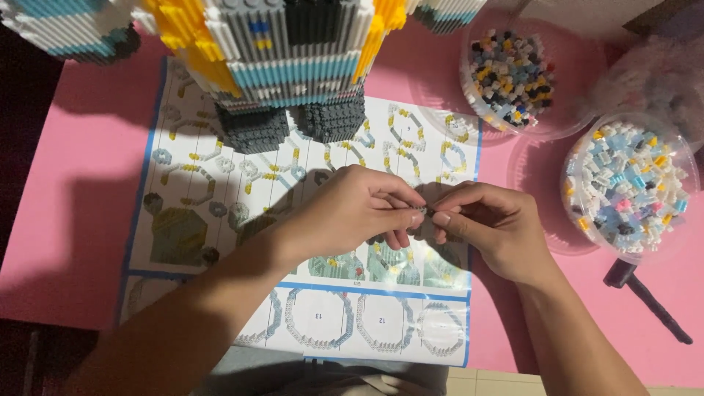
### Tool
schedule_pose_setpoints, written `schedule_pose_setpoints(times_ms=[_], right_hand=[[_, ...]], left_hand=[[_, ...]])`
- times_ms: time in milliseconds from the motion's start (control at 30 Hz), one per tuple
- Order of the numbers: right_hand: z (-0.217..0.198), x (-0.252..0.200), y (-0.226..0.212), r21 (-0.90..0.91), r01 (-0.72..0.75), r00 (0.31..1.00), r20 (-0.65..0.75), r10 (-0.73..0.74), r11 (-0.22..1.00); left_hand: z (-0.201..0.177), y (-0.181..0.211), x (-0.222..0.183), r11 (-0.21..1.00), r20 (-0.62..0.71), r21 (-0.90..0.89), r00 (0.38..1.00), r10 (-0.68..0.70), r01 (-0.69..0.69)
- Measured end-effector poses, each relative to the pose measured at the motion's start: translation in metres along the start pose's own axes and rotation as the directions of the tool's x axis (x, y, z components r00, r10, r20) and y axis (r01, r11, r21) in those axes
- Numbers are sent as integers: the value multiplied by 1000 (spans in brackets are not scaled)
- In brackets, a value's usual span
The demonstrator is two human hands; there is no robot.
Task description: Assembling a complex structure using small interlocking plastic blocks following a manual.
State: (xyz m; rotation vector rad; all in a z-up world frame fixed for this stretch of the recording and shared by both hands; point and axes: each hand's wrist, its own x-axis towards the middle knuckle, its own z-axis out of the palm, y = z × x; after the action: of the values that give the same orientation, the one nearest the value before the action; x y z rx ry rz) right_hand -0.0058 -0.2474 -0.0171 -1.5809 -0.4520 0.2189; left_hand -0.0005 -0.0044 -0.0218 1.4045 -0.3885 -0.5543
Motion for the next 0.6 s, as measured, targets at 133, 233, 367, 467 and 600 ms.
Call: schedule_pose_setpoints(times_ms=[133,233,367,467,600], right_hand=[[2,1,-3,-16,5,1000,5,-5,1000],[5,2,-5,-35,-1,1000,3,1,999],[3,2,-2,-59,-6,1000,-2,6,998],[3,2,-1,-66,0,1000,0,0,998],[4,2,-4,-61,-1,1000,0,1,998]], left_hand=[[-1,2,0,1000,-1,20,1000,-11,11],[-1,2,0,999,-6,32,1000,-26,26],[1,5,1,998,-16,48,999,-38,39],[1,-2,3,998,-14,47,999,-32,33],[1,7,1,998,-22,54,999,-39,40]])
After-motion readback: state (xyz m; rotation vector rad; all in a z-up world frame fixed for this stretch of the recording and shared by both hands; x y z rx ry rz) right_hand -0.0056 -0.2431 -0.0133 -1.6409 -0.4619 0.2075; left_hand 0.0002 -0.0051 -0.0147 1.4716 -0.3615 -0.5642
